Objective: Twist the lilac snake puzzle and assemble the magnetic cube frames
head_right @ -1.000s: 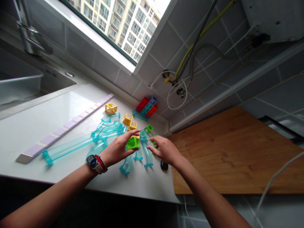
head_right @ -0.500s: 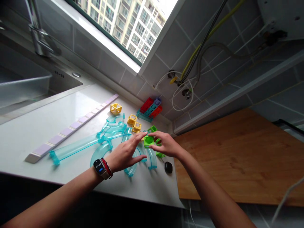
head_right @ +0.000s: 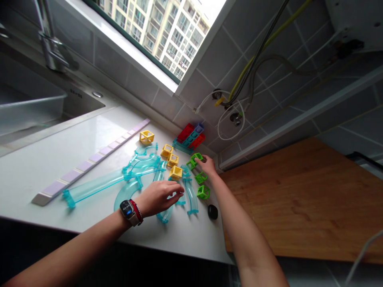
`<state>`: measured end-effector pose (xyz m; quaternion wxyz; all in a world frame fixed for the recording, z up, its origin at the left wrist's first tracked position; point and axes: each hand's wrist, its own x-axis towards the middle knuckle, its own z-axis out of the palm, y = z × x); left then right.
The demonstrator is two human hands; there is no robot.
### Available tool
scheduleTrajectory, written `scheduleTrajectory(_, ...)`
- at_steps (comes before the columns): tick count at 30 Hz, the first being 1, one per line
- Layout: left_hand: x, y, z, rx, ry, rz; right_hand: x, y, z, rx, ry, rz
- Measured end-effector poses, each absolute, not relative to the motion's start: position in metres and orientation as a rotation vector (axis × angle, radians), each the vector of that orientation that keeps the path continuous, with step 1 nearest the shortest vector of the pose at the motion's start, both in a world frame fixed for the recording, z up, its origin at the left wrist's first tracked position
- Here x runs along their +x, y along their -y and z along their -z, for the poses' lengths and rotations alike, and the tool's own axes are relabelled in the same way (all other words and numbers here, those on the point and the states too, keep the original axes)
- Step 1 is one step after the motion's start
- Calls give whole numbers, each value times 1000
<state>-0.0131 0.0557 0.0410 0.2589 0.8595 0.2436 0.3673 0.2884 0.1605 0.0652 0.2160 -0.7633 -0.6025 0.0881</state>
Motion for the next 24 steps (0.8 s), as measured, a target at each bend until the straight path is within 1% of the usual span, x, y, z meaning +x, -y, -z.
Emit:
scheduleTrajectory(3,-13,-57,-40,2335,-659,-997,295,-164,-70,-2118,1688,-148)
scheduleTrajectory(7,-15,-56,-40,2343,-674,-966,295,-181,-89,-2069,1785,1)
scheduleTrajectory(13,-17,-56,-40,2312,-669,-937,271,-243,-119,-1938,1969,136)
scheduleTrajectory(17,-17,-57,-40,2293,-671,-918,263,-289,-133,-1955,1897,229)
scheduleTrajectory(20,-17,-57,-40,2293,-677,-905,264,-314,-131,-2017,1841,218)
scheduleTrajectory(24,-16,-57,-41,2300,-683,-884,266,-330,-112,-2093,1861,83)
